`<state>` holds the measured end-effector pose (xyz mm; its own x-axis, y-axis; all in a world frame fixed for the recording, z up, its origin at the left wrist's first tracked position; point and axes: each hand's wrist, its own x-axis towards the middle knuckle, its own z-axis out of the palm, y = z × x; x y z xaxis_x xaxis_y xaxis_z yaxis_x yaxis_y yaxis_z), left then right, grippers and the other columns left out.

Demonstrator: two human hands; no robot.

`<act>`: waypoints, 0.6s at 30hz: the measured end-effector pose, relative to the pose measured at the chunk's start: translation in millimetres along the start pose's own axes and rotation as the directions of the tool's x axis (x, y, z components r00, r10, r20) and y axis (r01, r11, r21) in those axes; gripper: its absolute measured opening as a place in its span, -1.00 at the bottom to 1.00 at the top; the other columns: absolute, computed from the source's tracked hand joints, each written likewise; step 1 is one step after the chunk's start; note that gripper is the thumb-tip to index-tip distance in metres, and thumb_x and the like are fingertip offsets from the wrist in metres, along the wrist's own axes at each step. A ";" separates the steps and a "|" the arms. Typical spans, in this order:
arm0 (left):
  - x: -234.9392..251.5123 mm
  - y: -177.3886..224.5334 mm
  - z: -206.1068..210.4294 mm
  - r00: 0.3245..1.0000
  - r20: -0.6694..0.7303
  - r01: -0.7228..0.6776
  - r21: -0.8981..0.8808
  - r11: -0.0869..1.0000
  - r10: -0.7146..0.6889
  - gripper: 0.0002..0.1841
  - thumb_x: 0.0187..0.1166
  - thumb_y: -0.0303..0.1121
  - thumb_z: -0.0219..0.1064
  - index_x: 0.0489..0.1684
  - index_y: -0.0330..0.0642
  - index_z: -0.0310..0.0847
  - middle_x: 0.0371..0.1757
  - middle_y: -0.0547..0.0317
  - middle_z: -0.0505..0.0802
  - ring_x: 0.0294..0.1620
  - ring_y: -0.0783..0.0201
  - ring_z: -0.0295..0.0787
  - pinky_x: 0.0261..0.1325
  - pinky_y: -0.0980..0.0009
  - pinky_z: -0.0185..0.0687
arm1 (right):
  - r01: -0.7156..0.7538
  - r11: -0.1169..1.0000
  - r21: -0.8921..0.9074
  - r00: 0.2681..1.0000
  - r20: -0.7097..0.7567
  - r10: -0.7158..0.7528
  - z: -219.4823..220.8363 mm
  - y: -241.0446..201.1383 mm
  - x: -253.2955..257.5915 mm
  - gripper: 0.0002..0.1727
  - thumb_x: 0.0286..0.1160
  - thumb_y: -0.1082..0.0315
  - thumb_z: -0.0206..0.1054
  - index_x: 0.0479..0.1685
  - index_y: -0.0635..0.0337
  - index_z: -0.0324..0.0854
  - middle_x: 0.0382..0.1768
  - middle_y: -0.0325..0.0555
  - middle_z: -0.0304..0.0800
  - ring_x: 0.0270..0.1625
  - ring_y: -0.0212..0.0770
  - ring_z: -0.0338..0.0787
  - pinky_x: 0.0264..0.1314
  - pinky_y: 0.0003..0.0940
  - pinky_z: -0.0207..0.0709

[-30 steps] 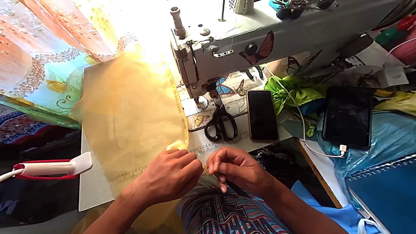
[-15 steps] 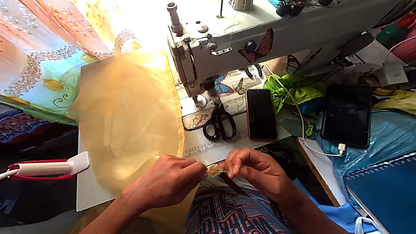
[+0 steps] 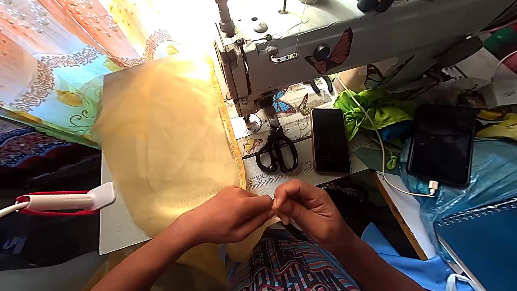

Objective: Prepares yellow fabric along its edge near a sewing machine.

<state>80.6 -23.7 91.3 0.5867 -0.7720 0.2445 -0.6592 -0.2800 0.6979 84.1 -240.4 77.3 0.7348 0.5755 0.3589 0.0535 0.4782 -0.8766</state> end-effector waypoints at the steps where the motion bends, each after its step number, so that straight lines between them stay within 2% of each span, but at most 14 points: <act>1: 0.6 0.4 2.6 0.999 -0.016 -0.031 0.131 0.991 0.033 -0.78 0.75 -0.35 0.08 -0.30 -0.17 0.55 -0.62 0.18 0.57 -0.59 0.32 0.53 -0.53 0.45 0.36 | -0.005 0.999 -0.053 1.000 0.000 0.005 0.2 -0.2 -2.2 -0.83 0.81 0.32 0.15 0.00 0.12 0.65 -0.22 -0.44 0.71 -0.18 -0.68 0.64 -0.07 -0.75 0.54; 3: 1.0 -1.0 6.6 0.997 -0.014 -0.070 0.283 0.956 0.078 -0.82 0.68 -0.34 0.11 -0.32 -0.14 0.55 -0.62 0.18 0.58 -0.62 0.26 0.57 -0.59 0.40 0.37 | -0.009 0.993 -0.119 1.000 0.003 0.009 0.1 0.1 -6.2 -0.82 0.82 0.31 0.14 -0.01 0.14 0.64 -0.22 -0.41 0.70 -0.18 -0.69 0.63 -0.07 -0.76 0.54; 6: 0.8 -4.5 6.0 0.996 0.016 -0.089 0.351 0.932 0.089 -0.76 0.73 -0.30 0.08 -0.36 -0.11 0.55 -0.69 0.22 0.54 -0.70 0.25 0.52 -0.67 0.38 0.28 | -0.005 0.990 -0.143 1.000 -0.003 0.005 -1.3 2.0 -9.1 -0.81 0.82 0.29 0.13 0.01 0.12 0.63 -0.23 -0.42 0.69 -0.19 -0.70 0.62 -0.09 -0.78 0.51; 14: -2.2 -4.6 0.7 0.997 0.042 -0.080 0.321 0.944 0.070 -0.77 0.69 -0.31 0.12 -0.40 -0.10 0.57 -0.77 0.24 0.49 -0.76 0.26 0.47 -0.71 0.36 0.18 | -0.018 0.992 -0.122 1.000 0.016 0.020 -2.2 2.9 -10.1 -0.80 0.83 0.28 0.12 0.03 0.11 0.64 -0.21 -0.42 0.69 -0.19 -0.70 0.61 -0.08 -0.79 0.50; 18: -4.8 -5.5 -2.0 0.998 0.049 -0.053 0.300 0.952 0.040 -0.71 0.79 -0.24 0.07 -0.37 -0.09 0.58 -0.78 0.25 0.48 -0.76 0.27 0.48 -0.70 0.36 0.20 | -0.027 0.990 -0.136 1.000 0.010 0.029 -2.4 1.1 -10.2 -0.81 0.83 0.28 0.13 0.01 0.10 0.64 -0.22 -0.43 0.68 -0.21 -0.71 0.60 -0.11 -0.81 0.49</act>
<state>82.4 -17.3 87.6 0.5357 -0.8099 0.2389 -0.8002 -0.3966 0.4498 78.2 -247.4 71.9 0.7291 0.5957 0.3370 0.1250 0.3682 -0.9213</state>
